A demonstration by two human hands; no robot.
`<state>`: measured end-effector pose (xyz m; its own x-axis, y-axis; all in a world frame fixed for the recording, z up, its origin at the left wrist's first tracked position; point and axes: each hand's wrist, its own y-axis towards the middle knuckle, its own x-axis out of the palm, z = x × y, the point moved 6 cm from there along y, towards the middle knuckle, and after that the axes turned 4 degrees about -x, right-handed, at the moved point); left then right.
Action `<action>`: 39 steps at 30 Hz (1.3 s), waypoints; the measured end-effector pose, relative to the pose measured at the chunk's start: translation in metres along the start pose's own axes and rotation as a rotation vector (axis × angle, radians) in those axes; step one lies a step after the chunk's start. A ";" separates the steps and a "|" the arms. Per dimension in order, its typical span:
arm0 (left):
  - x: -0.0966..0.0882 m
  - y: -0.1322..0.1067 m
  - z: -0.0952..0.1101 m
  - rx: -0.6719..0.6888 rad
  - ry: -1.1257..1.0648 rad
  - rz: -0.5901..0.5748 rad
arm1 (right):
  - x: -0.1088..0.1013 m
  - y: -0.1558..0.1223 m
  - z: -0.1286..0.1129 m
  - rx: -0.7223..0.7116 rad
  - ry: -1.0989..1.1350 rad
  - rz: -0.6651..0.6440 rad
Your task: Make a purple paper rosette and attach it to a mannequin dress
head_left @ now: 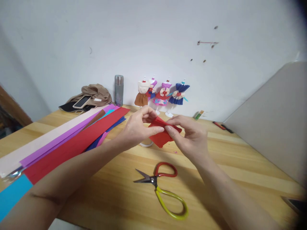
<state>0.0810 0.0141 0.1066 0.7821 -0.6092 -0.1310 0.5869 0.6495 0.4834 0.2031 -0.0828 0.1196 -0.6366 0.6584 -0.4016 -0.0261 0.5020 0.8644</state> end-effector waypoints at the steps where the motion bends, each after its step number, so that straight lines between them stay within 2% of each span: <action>1: 0.001 0.000 0.001 0.011 -0.014 -0.023 | 0.000 0.000 -0.001 -0.008 -0.005 -0.002; 4: 0.001 0.000 0.002 0.040 0.022 -0.049 | 0.001 0.000 -0.002 -0.031 -0.019 -0.017; 8: -0.003 0.000 0.008 0.167 0.176 0.007 | 0.002 -0.001 -0.003 -0.033 -0.020 -0.043; 11: -0.003 0.000 0.012 0.227 0.232 0.007 | 0.003 0.000 -0.004 -0.038 -0.001 -0.053; 14: -0.002 0.000 0.012 0.192 0.206 -0.028 | 0.003 0.001 -0.006 -0.055 0.013 -0.056; 20: 0.002 0.002 0.009 0.034 0.149 -0.079 | 0.002 0.002 -0.007 -0.063 -0.020 -0.047; 22: 0.002 0.002 0.009 0.034 0.156 -0.080 | 0.003 0.001 -0.007 -0.065 -0.023 -0.054; 29: -0.002 -0.003 0.022 0.252 0.265 0.000 | 0.003 0.000 -0.006 -0.032 0.038 -0.055; 36: 0.000 -0.008 0.025 0.361 0.313 0.016 | 0.003 0.000 -0.004 0.015 0.053 -0.057; 39: 0.000 -0.010 0.026 0.365 0.308 0.031 | 0.003 0.000 -0.004 0.003 0.055 -0.051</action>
<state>0.0698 -0.0046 0.1239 0.8563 -0.3926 -0.3356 0.4933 0.4293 0.7565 0.1983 -0.0835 0.1198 -0.6757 0.6002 -0.4281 -0.0578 0.5358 0.8424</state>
